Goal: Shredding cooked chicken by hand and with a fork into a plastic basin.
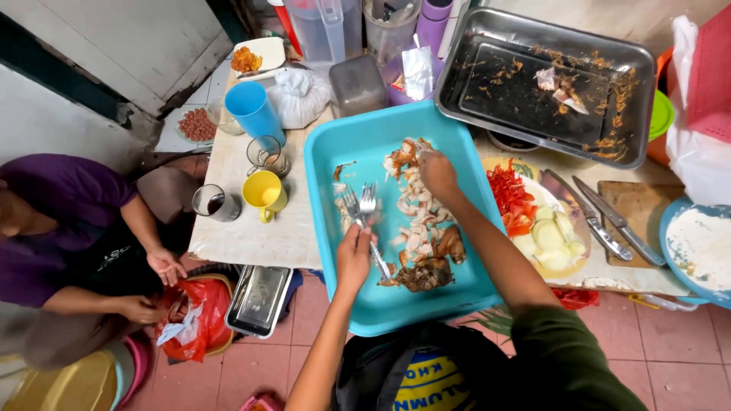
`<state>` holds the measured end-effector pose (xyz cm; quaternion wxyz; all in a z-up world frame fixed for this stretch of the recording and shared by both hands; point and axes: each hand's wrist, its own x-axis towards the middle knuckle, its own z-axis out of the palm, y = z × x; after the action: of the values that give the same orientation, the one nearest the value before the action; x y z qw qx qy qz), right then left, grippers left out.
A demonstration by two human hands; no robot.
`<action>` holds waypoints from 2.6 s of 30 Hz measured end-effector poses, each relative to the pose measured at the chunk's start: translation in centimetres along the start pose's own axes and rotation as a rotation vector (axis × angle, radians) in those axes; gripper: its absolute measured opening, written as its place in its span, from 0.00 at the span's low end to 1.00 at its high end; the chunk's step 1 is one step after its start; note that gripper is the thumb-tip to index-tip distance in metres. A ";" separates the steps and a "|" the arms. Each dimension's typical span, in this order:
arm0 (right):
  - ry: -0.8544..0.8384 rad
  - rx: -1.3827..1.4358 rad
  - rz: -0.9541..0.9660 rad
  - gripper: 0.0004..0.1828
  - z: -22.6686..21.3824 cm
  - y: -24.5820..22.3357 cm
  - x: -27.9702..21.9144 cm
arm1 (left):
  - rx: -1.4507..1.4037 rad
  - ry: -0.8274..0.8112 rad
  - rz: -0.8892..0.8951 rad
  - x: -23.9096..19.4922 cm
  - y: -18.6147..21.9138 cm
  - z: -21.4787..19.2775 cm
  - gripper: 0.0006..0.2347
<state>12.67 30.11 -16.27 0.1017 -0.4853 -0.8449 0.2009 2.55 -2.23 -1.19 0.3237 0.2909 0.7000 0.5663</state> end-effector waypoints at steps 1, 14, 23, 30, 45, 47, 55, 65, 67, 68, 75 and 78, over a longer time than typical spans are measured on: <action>0.015 -0.011 -0.005 0.07 1.2 0.9 1.9 | -0.013 -0.001 0.015 -1.0 0.8 -0.1 0.09; -0.270 0.437 0.158 0.17 -6.8 -2.3 -1.9 | 0.028 0.176 0.019 -4.8 1.8 -1.9 0.11; -0.660 1.651 0.171 0.02 -9.5 -4.0 -9.0 | -0.294 0.049 0.001 -2.8 0.8 1.4 0.10; -0.705 1.902 0.017 0.07 -5.6 -2.8 -10.2 | -0.296 0.007 0.017 -3.0 0.2 1.7 0.10; -0.420 1.533 0.386 0.08 -10.5 -8.8 -12.6 | -0.058 0.052 0.054 -4.5 1.8 1.5 0.10; -0.379 1.503 0.377 0.08 -10.8 -9.4 -13.1 | -0.055 0.066 0.037 -4.3 2.1 1.5 0.10; -0.172 1.419 0.267 0.07 -13.2 -11.8 -15.1 | 0.013 0.100 0.033 -3.0 2.3 1.0 0.09; 0.482 0.727 -0.072 0.17 -25.5 0.2 -5.5 | -0.201 0.068 -0.087 -3.1 0.1 1.4 0.09; 0.471 0.698 -0.114 0.21 -24.4 -2.9 -9.3 | -0.272 0.082 -0.128 -2.7 -0.6 2.3 0.10; 0.220 0.824 -0.139 0.17 -22.8 -5.3 -12.4 | -0.293 0.091 -0.124 -2.3 -1.4 2.8 0.11; -0.442 0.453 -0.144 0.30 -9.8 -13.1 -22.4 | -0.258 0.120 -0.100 3.2 -6.4 5.5 0.15; -0.291 0.511 -0.083 0.22 -11.6 -11.4 -21.1 | -0.090 0.026 -0.136 5.3 -7.1 5.5 0.20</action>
<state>18.73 9.65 -0.36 0.1066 -0.3750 -0.7918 0.4701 3.27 3.89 -9.63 0.3650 0.2206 0.6960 0.5777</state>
